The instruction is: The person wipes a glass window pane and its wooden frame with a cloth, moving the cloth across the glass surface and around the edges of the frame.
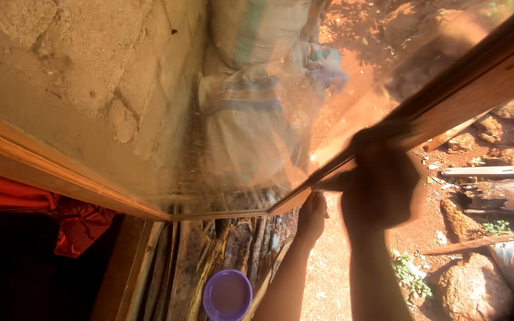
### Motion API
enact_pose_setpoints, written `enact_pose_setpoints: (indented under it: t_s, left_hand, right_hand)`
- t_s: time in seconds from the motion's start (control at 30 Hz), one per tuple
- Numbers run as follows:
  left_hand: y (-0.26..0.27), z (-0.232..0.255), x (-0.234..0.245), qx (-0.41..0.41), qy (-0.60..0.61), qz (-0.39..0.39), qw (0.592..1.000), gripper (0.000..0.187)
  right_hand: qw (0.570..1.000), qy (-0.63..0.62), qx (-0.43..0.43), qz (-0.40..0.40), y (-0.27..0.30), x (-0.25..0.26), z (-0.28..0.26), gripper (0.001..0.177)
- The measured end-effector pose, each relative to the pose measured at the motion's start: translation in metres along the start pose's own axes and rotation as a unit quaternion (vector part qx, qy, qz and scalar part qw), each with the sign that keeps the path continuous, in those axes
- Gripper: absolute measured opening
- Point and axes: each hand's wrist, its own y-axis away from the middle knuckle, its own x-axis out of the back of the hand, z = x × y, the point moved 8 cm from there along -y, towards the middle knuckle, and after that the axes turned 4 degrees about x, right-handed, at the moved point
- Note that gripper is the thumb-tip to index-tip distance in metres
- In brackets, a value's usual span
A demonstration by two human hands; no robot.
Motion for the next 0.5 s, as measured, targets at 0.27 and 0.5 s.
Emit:
enact_pose_setpoints:
  t_s: [0.27, 0.5]
  left_hand:
    - [0.010, 0.002, 0.007, 0.037, -0.042, 0.033, 0.998, 0.039]
    - [0.000, 0.042, -0.003, -0.413, -0.193, 0.115, 0.883, 0.035]
  right_hand:
    - [0.980, 0.150, 0.113, 0.070, -0.085, -0.025, -0.019, 0.023]
    - [0.986, 0.101, 0.072, -0.114, 0.053, -0.050, -0.006, 0.019]
